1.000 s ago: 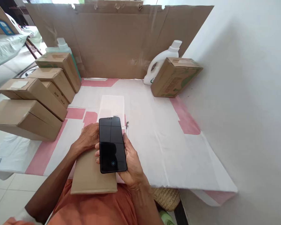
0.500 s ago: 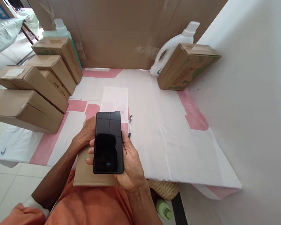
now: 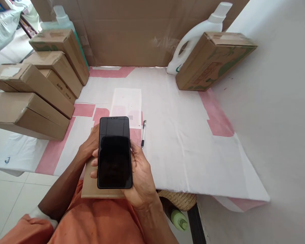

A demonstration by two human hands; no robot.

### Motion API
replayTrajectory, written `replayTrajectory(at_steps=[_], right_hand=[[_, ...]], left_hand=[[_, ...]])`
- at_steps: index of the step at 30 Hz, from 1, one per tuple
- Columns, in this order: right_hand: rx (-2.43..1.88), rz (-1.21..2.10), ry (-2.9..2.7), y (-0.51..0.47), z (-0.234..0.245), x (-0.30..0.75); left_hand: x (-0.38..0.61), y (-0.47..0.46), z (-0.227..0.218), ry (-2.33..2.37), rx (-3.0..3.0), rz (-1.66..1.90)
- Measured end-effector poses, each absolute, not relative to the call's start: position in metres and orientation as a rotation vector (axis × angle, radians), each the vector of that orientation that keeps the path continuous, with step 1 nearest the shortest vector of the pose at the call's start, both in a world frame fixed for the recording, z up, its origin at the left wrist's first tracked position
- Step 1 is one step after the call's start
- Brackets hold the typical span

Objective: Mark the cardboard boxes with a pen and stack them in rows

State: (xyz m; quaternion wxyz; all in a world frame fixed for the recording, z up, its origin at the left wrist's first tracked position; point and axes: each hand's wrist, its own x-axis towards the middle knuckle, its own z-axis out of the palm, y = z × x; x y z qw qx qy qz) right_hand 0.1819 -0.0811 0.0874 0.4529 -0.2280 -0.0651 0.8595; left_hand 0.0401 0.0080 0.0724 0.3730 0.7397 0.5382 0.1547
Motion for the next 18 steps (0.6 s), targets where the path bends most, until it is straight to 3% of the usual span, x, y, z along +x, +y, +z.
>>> replayTrajectory(at_steps=[6, 18], right_hand=[[-0.558, 2.122, -0.131, -0.079, 0.083, 0.183], [-0.59, 2.228, 0.091, -0.082, 0.067, 0.19]], left_hand=[[0.034, 0.013, 0.048, 1.434, 2.043, 0.362], [0.036, 0.011, 0.05, 1.372, 2.238, 0.286]])
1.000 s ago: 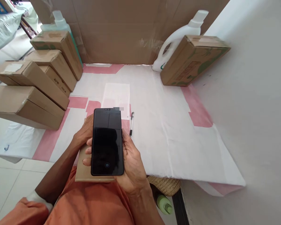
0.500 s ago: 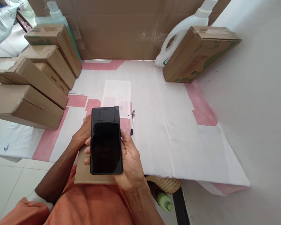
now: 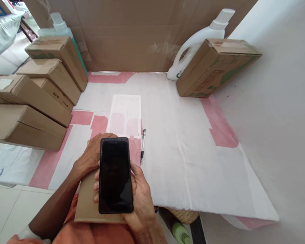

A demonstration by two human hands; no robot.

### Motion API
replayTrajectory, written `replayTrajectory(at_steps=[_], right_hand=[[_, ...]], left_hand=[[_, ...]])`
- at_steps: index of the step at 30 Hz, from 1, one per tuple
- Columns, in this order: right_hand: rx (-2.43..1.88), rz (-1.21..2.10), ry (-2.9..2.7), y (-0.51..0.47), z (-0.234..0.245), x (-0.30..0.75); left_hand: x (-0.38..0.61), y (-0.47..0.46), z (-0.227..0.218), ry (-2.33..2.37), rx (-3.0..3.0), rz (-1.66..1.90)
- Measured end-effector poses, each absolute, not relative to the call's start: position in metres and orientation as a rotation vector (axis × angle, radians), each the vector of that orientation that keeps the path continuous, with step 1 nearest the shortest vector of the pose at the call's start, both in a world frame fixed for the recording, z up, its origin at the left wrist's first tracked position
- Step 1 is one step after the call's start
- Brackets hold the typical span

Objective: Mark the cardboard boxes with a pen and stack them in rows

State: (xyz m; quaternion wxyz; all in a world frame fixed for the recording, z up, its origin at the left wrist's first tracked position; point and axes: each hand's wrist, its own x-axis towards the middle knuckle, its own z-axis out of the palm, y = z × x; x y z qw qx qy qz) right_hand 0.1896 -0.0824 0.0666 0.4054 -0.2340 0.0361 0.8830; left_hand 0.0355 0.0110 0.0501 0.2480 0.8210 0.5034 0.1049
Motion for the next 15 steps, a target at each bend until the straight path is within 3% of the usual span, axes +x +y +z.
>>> replayTrajectory(at_steps=[15], right_hand=[[-0.456, 2.215, 0.148, -0.071, 0.056, 0.206]], left_hand=[[0.041, 0.014, 0.057, 1.376, 2.139, 0.193]])
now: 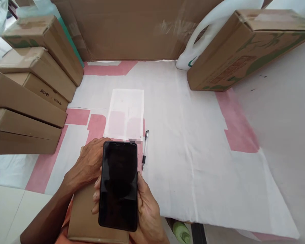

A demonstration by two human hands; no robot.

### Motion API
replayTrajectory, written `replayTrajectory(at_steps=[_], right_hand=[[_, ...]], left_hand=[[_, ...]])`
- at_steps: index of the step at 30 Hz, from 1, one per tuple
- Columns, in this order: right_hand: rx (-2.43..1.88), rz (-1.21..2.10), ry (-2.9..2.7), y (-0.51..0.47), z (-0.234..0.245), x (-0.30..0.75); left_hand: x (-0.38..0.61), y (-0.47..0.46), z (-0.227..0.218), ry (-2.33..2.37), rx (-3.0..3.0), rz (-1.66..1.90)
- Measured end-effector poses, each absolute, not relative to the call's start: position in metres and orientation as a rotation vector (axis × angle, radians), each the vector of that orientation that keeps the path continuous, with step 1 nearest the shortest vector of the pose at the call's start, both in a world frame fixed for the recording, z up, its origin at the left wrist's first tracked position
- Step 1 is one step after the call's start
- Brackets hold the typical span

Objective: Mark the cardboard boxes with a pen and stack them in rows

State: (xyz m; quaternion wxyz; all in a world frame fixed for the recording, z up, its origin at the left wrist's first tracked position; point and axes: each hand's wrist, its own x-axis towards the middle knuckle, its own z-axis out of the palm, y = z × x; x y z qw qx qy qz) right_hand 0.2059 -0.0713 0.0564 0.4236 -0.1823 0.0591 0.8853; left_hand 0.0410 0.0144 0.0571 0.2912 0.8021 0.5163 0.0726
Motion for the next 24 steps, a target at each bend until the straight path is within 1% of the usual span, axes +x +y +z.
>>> replayTrajectory(at_steps=[8, 15, 24], right_hand=[[-0.549, 2.242, 0.222, -0.0713, 0.0574, 0.206], [-0.587, 2.231, 0.177, -0.0736, 0.0604, 0.2071], [-0.517, 2.261, 0.178, -0.0719, 0.053, 0.2062]], left_hand=[[0.0409, 0.0162, 0.056, 1.369, 2.172, 0.222], [0.044, 0.0188, 0.0587, 1.366, 2.179, 0.208], [0.0434, 0.0173, 0.0607, 1.374, 2.138, 0.19]])
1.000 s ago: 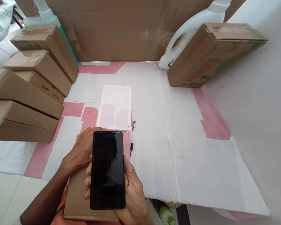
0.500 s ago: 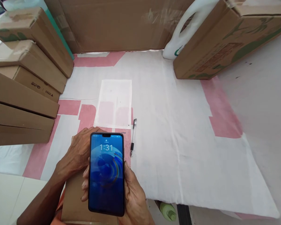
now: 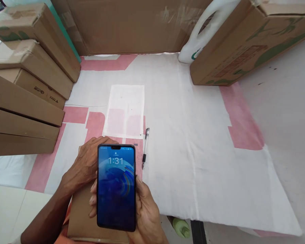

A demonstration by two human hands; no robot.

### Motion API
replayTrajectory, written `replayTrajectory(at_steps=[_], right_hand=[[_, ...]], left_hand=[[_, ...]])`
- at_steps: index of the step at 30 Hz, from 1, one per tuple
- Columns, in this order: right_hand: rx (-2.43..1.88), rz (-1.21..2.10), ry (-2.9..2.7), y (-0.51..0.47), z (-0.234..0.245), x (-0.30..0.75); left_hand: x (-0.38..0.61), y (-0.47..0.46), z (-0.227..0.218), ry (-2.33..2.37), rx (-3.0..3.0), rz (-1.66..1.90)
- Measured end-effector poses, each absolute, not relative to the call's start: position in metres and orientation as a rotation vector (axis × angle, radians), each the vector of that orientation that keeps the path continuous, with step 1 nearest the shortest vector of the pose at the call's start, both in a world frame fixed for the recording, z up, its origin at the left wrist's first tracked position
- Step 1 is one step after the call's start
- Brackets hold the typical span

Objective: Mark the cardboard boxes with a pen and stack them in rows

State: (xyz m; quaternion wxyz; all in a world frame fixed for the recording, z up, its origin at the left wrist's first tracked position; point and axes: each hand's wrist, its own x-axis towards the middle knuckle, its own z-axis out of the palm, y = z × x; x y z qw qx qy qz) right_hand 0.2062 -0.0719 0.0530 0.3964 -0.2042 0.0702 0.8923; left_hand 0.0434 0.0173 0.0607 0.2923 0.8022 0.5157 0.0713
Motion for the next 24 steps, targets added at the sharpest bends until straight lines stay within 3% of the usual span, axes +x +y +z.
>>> replayTrajectory(at_steps=[14, 20, 24], right_hand=[[-0.525, 2.198, 0.203, -0.074, 0.052, 0.207], [-0.8, 2.066, 0.076, -0.076, 0.057, 0.232], [-1.134, 1.746, -0.084, -0.069, 0.04, 0.263]], left_hand=[[0.042, 0.016, 0.055, 1.391, 2.163, 0.194], [0.043, 0.013, 0.054, 1.408, 2.186, 0.182], [0.042, 0.011, 0.054, 1.448, 2.17, 0.23]])
